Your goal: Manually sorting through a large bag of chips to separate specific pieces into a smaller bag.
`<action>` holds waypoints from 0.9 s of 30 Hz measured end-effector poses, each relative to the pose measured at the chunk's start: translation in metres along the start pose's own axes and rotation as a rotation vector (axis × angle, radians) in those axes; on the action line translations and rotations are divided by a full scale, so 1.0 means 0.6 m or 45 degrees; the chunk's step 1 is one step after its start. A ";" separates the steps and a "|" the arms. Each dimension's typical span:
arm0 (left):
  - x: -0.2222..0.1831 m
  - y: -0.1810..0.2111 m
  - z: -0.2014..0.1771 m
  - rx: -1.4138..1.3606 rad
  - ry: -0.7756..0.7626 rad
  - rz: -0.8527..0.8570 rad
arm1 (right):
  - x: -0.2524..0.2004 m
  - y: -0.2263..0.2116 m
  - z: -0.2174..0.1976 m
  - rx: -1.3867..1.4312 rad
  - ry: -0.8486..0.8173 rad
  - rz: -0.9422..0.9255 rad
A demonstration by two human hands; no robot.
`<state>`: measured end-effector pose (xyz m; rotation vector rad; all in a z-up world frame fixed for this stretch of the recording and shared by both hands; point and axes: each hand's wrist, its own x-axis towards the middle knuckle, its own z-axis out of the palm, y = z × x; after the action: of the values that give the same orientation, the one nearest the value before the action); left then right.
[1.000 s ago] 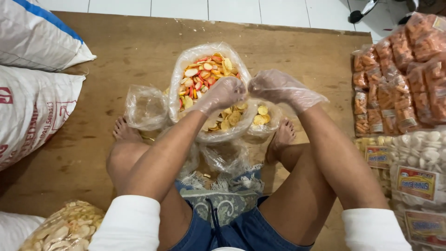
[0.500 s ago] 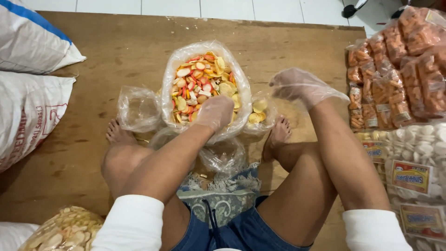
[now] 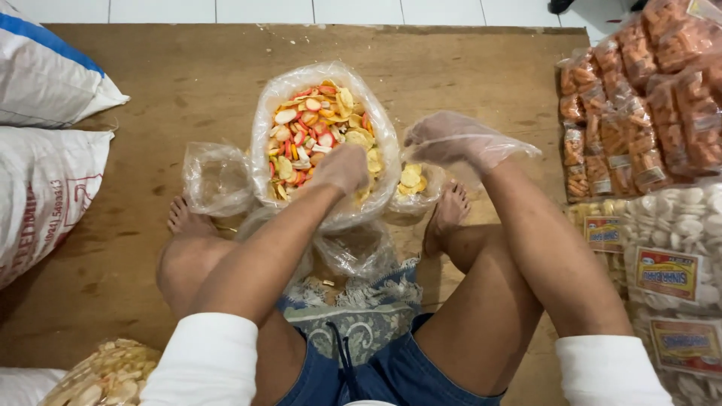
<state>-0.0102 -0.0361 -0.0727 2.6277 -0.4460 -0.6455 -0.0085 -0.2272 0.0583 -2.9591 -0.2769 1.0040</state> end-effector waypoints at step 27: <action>-0.009 0.011 -0.025 -0.054 0.089 0.152 | 0.004 0.039 -0.001 -0.040 -0.001 0.256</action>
<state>-0.0088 -0.0355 -0.0554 2.5519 -0.5567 -0.5177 -0.0027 -0.2496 0.0559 -3.0631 0.0058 1.0267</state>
